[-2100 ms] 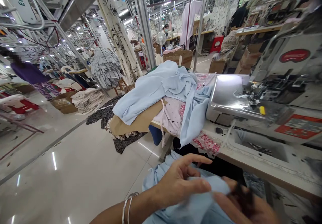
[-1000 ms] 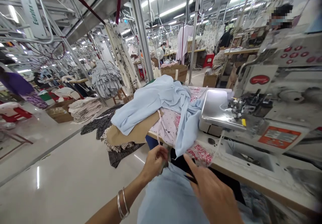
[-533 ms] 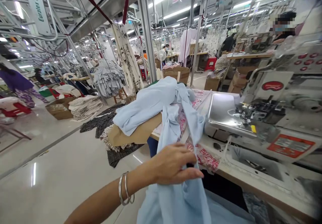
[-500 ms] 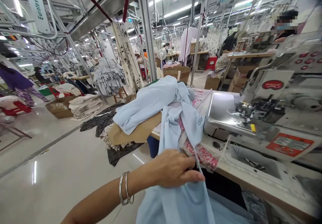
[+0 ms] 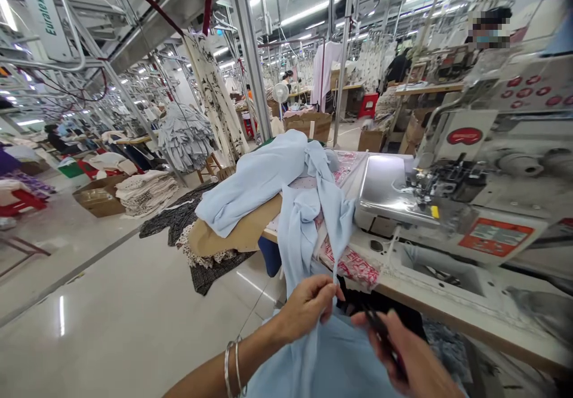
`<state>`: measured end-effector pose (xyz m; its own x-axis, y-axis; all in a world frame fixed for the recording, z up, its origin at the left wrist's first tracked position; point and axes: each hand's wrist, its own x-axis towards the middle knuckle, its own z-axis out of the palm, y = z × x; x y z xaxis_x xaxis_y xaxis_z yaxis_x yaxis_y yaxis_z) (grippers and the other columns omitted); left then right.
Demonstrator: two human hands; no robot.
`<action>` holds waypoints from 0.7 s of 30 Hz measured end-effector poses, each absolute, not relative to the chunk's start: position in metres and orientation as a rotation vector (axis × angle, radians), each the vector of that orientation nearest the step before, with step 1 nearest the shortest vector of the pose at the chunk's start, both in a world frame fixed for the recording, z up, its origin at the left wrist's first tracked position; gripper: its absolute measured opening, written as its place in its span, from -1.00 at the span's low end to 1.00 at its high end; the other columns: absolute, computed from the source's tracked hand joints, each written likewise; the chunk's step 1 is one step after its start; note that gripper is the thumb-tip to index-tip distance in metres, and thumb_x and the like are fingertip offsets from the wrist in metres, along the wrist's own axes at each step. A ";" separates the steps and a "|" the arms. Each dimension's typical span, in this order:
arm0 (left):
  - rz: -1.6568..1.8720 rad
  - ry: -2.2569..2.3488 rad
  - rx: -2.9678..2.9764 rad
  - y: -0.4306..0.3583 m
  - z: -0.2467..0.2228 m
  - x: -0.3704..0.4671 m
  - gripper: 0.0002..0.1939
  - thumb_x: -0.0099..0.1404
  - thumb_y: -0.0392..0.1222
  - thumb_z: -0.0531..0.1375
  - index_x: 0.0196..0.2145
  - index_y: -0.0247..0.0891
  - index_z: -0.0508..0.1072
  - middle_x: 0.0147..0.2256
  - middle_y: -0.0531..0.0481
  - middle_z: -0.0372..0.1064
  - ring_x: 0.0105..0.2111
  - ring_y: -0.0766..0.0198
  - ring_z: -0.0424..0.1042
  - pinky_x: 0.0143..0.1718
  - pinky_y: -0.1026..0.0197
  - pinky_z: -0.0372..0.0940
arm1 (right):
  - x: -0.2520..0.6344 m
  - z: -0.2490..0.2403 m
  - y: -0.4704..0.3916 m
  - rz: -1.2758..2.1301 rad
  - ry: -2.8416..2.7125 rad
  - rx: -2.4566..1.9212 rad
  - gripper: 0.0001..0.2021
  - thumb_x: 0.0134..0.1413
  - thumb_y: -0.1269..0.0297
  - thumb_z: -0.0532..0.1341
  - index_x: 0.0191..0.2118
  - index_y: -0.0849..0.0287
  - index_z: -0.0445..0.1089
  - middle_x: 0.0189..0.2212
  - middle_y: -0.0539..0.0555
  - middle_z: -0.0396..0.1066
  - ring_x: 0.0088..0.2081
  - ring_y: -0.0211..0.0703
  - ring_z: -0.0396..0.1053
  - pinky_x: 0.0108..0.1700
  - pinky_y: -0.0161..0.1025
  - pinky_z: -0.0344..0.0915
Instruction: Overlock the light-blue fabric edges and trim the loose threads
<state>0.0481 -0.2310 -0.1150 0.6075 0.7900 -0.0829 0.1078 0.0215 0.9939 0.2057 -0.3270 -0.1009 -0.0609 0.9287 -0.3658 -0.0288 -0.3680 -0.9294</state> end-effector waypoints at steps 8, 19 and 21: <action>0.647 0.816 1.608 -0.237 -0.099 0.021 -0.57 0.36 0.05 0.02 -0.30 -0.33 0.53 -0.42 0.01 0.36 -0.39 0.31 0.26 -0.28 0.30 0.17 | 0.190 -0.113 -0.265 1.672 -0.785 -1.334 -0.38 -0.18 -0.32 0.30 -0.53 0.30 0.39 -0.64 -0.10 0.10 -0.61 -0.46 -0.11 -0.61 -0.46 -0.25; 0.533 0.785 1.394 -0.237 -0.099 -0.002 -0.58 0.31 0.08 0.14 -0.32 -0.39 0.53 -0.53 0.07 0.16 -0.52 0.40 0.04 -0.48 0.30 -0.04 | 0.184 -0.120 -0.273 1.601 -0.717 -1.393 -0.31 -0.33 -0.41 0.30 -0.52 0.28 0.39 -0.67 -0.13 0.05 -0.64 -0.48 -0.11 -0.63 -0.47 -0.21; 0.549 0.751 1.317 -0.236 -0.101 -0.001 -0.58 0.30 0.09 0.16 -0.34 -0.38 0.53 -0.51 0.06 0.19 -0.49 0.39 0.08 -0.44 0.30 -0.01 | 0.186 -0.133 -0.285 1.606 -0.782 -1.445 -0.30 -0.33 -0.42 0.30 -0.50 0.29 0.43 -0.67 -0.12 0.04 -0.65 -0.49 -0.11 -0.63 -0.47 -0.24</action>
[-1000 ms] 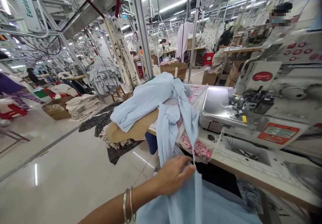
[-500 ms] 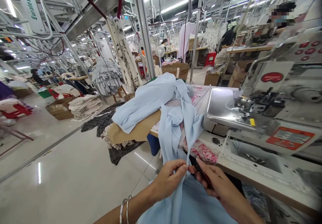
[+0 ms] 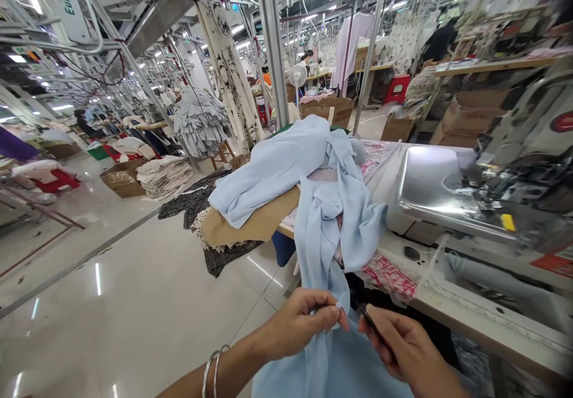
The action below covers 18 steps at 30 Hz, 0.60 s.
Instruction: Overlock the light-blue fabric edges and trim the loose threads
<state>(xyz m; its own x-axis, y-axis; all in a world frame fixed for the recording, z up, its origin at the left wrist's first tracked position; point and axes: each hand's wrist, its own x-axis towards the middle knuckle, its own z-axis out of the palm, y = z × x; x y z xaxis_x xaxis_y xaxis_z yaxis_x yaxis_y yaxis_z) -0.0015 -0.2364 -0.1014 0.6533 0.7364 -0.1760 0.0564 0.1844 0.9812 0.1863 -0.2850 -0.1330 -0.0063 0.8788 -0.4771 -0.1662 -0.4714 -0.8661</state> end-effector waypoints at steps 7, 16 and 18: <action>0.494 0.740 1.351 -0.241 -0.096 0.008 -0.60 0.27 0.08 0.19 -0.40 -0.37 0.55 -0.52 0.06 0.20 -0.48 0.38 0.10 -0.41 0.30 0.01 | 0.188 -0.151 -0.300 1.578 -1.123 -1.427 -0.38 -0.01 -0.36 0.15 -0.47 0.23 0.41 -0.63 -0.13 -0.05 -0.64 -0.45 -0.16 -0.63 -0.42 -0.24; 0.543 0.720 1.479 -0.244 -0.089 0.014 -0.56 0.28 0.14 0.19 -0.36 -0.33 0.62 -0.50 0.02 0.24 -0.45 0.35 0.20 -0.38 0.30 0.12 | 0.186 -0.129 -0.301 1.293 -0.971 -1.436 -0.47 0.02 -0.24 0.21 -0.59 0.19 0.35 -0.65 -0.07 0.07 -0.63 -0.39 -0.04 -0.62 -0.44 -0.03; 0.658 0.717 1.486 -0.245 -0.087 0.019 -0.62 0.28 0.10 0.22 -0.29 -0.28 0.64 -0.48 0.01 0.22 -0.42 0.34 0.21 -0.33 0.29 0.15 | 0.182 -0.138 -0.310 1.244 -0.730 -1.396 -0.55 -0.17 -0.20 0.35 -0.46 0.15 0.43 -0.64 -0.09 0.12 -0.62 -0.36 0.07 -0.61 -0.43 0.10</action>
